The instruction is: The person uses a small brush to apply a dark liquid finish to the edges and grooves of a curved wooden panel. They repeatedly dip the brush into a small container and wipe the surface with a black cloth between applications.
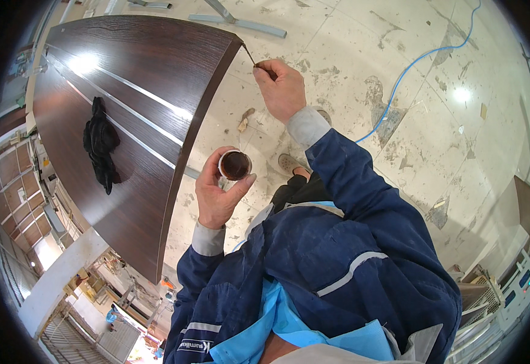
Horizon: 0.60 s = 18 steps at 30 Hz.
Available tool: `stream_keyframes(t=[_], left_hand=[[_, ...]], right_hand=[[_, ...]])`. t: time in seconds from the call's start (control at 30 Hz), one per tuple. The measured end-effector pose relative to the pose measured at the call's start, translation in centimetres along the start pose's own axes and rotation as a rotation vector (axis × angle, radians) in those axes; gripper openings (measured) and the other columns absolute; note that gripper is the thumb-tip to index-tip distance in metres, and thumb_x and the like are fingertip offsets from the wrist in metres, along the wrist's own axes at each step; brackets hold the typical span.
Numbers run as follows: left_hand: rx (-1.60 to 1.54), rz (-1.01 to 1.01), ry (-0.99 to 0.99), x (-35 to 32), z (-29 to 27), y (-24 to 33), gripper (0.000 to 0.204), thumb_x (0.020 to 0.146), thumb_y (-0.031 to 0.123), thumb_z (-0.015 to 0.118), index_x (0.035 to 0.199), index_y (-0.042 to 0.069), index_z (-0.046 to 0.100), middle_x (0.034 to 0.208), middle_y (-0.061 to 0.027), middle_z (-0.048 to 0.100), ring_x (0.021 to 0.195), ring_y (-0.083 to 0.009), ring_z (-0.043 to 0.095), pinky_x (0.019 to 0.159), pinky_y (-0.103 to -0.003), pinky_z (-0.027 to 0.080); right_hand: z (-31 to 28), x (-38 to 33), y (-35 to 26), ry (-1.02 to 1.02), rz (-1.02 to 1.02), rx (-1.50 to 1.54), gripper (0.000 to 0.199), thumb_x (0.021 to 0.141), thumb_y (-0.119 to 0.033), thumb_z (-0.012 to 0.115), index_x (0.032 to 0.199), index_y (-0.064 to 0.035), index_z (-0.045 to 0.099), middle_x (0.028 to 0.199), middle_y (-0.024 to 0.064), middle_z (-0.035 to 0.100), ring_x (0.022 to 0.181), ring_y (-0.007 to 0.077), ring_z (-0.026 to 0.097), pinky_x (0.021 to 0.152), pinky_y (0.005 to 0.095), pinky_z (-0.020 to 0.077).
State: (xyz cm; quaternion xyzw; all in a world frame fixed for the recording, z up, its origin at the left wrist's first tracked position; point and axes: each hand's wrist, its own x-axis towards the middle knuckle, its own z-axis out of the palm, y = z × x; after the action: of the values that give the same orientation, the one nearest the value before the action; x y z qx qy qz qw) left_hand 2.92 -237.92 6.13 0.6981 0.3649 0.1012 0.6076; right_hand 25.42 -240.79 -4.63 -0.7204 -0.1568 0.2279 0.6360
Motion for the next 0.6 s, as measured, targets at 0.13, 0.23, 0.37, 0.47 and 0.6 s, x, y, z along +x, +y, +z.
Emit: stream_keyframes(t=[0.13, 0.23, 0.37, 0.47, 0.6], left_hand=[[-0.014, 0.004, 0.000, -0.2, -0.3, 0.0, 0.063, 0.083, 0.009, 0.090, 0.137, 0.000, 0.060, 0.118, -0.0059, 0.070, 0.108, -0.0154, 0.066, 0.100, -0.032, 0.052], [-0.019, 0.000, -0.002, -0.4, -0.4, -0.1, 0.062, 0.082, 0.009, 0.090, 0.136, 0.001, 0.060, 0.117, -0.0055, 0.070, 0.108, -0.0151, 0.066, 0.100, -0.032, 0.052], [-0.051, -0.001, 0.003, -0.7, -0.4, -0.3, 0.062, 0.082, 0.010, 0.090, 0.136, 0.001, 0.061, 0.117, -0.0053, 0.070, 0.108, -0.0149, 0.066, 0.100, -0.032, 0.052], [0.002, 0.015, -0.008, -0.9, -0.6, -0.2, 0.062, 0.082, 0.010, 0.090, 0.136, 0.001, 0.061, 0.116, -0.0052, 0.070, 0.107, -0.0149, 0.066, 0.100, -0.032, 0.052], [-0.018, 0.017, 0.002, -1.2, -0.7, -0.2, 0.061, 0.083, 0.010, 0.090, 0.136, 0.001, 0.061, 0.116, -0.0051, 0.071, 0.107, -0.0150, 0.066, 0.100, -0.032, 0.052]], right_hand=[[0.0, -0.1, -0.4, 0.049, 0.051, 0.039, 0.020, 0.096, -0.018, 0.071, 0.107, -0.0018, 0.076, 0.092, 0.0138, 0.076, 0.081, 0.0232, 0.072, 0.078, 0.0357, 0.0574], [-0.1, 0.0, -1.0, 0.072, -0.008, 0.123, 0.019, 0.097, -0.015, 0.072, 0.108, 0.0005, 0.075, 0.089, 0.0097, 0.075, 0.079, 0.0162, 0.068, 0.075, 0.0312, 0.0555], [-0.3, 0.4, -1.6, 0.064, -0.066, 0.115, 0.021, 0.099, -0.015, 0.073, 0.110, 0.0024, 0.075, 0.089, 0.0036, 0.075, 0.079, 0.0083, 0.064, 0.074, 0.0261, 0.0533], [-0.2, 0.5, -1.5, 0.002, 0.001, 0.045, 0.022, 0.099, -0.017, 0.073, 0.110, 0.0020, 0.075, 0.089, 0.0038, 0.075, 0.079, 0.0087, 0.065, 0.074, 0.0264, 0.0535], [0.1, 0.1, -0.7, 0.003, 0.123, 0.050, 0.023, 0.098, -0.018, 0.073, 0.110, 0.0019, 0.076, 0.091, 0.0050, 0.077, 0.081, 0.0095, 0.067, 0.075, 0.0272, 0.0543]])
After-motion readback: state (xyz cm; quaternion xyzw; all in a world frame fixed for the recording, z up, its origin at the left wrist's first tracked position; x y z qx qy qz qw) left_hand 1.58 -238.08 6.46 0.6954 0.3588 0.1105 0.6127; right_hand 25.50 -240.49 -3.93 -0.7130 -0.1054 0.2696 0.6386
